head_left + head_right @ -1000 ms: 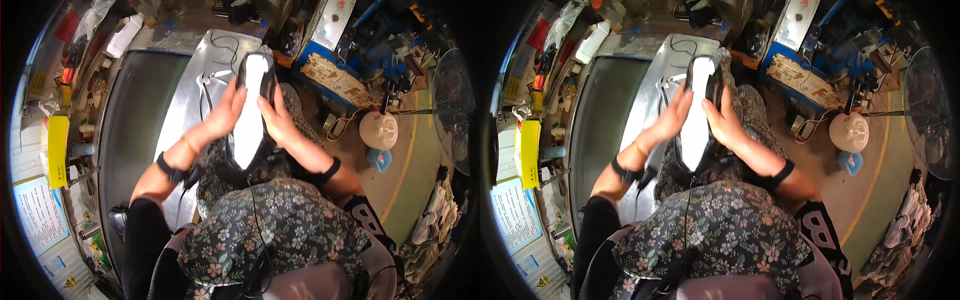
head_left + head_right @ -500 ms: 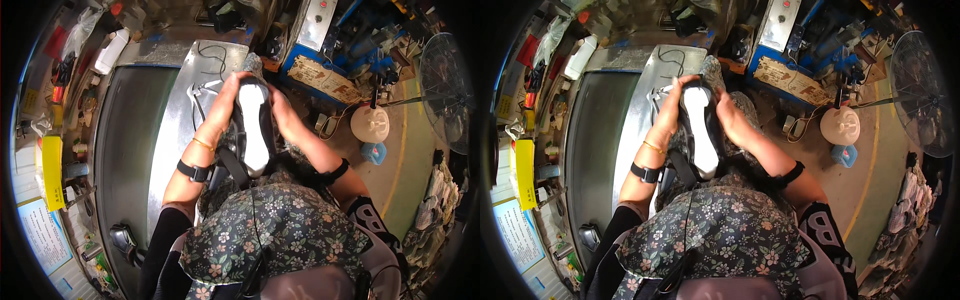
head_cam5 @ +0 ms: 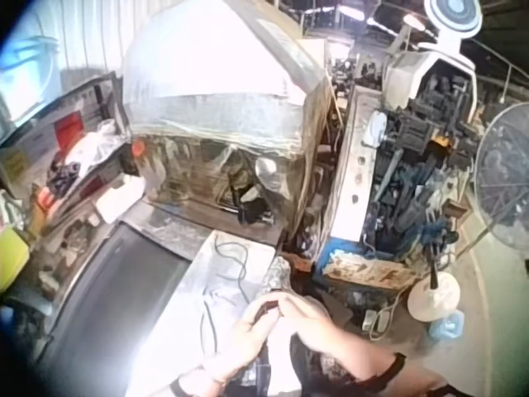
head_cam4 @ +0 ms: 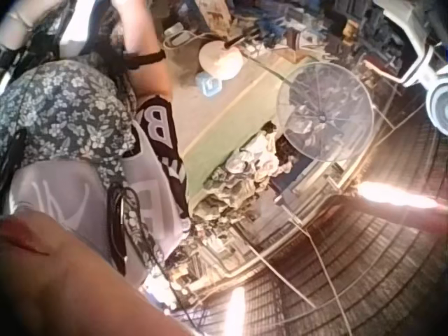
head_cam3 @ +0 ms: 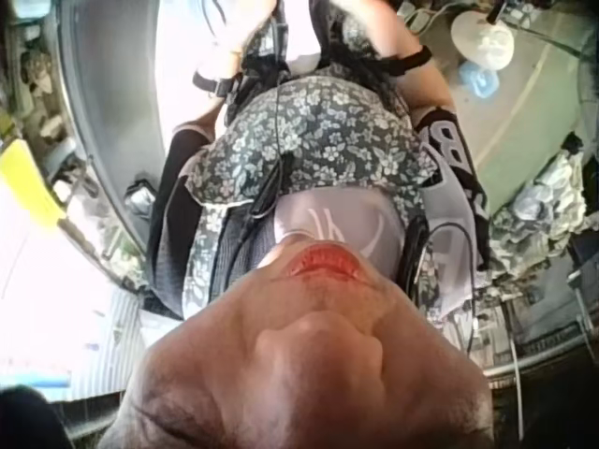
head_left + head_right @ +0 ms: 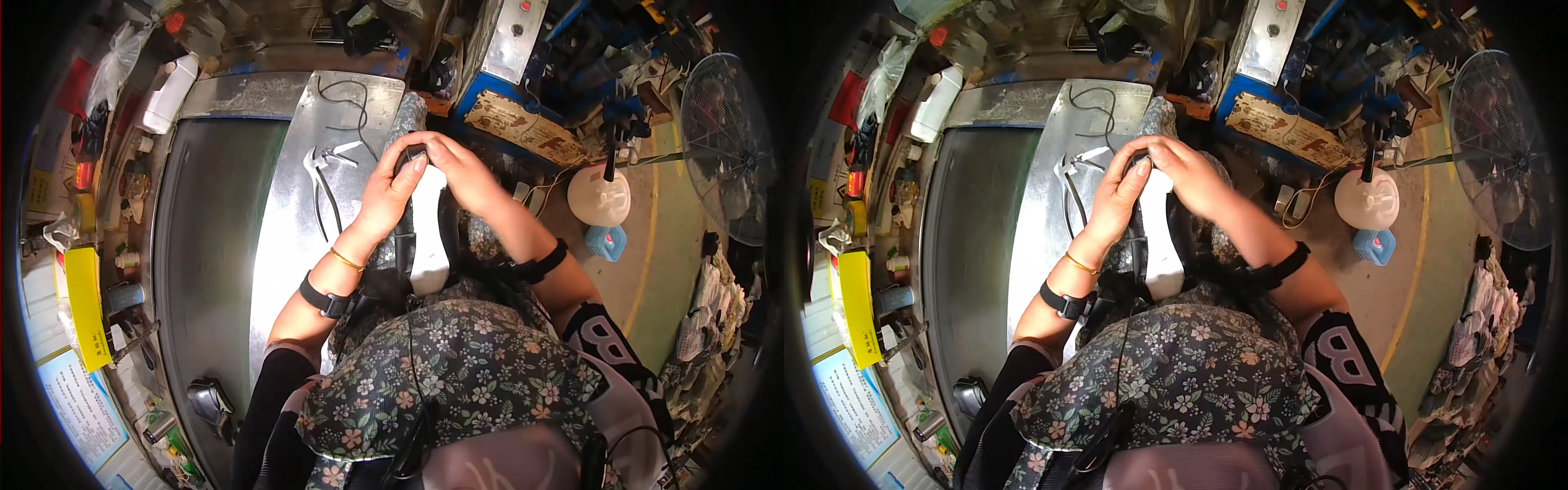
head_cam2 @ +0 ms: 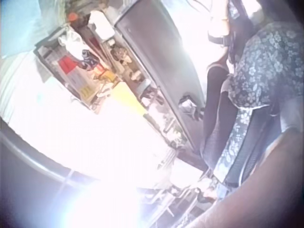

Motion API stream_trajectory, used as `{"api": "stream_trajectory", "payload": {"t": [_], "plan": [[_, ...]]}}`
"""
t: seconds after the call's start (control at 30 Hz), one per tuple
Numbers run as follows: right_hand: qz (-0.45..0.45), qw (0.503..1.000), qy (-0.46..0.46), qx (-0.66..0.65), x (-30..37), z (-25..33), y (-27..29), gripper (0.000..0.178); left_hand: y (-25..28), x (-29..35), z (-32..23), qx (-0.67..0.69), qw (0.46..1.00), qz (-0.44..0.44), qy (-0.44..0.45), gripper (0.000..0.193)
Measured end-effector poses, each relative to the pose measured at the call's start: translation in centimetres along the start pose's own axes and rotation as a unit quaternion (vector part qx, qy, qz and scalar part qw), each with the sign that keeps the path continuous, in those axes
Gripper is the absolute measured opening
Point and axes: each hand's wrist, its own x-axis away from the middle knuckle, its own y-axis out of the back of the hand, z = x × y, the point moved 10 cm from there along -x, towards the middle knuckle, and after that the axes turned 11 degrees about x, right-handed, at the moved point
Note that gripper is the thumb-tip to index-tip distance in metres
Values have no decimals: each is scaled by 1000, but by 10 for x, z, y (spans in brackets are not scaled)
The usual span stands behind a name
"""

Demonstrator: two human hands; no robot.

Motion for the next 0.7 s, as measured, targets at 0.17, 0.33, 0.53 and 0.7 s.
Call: {"api": "stream_trajectory", "payload": {"t": [0.17, 0.33, 0.53, 0.7], "plan": [[8, 990, 94, 109, 19, 21, 2, 33, -1, 5, 4, 5, 1000, 17, 9, 48], [4, 993, 86, 82, 20, 17, 4, 45, -1, 1, -4, -26, 997, 56, 47, 70], [-99, 963, 108, 225, 36, 42, -12, 55, 25, 31, 17, 114, 980, -28, 158, 82], [54, 902, 299, 307, 53, 88, -111, 62, 92, 54, -29, 81, 932, -83, 344, 56]]}}
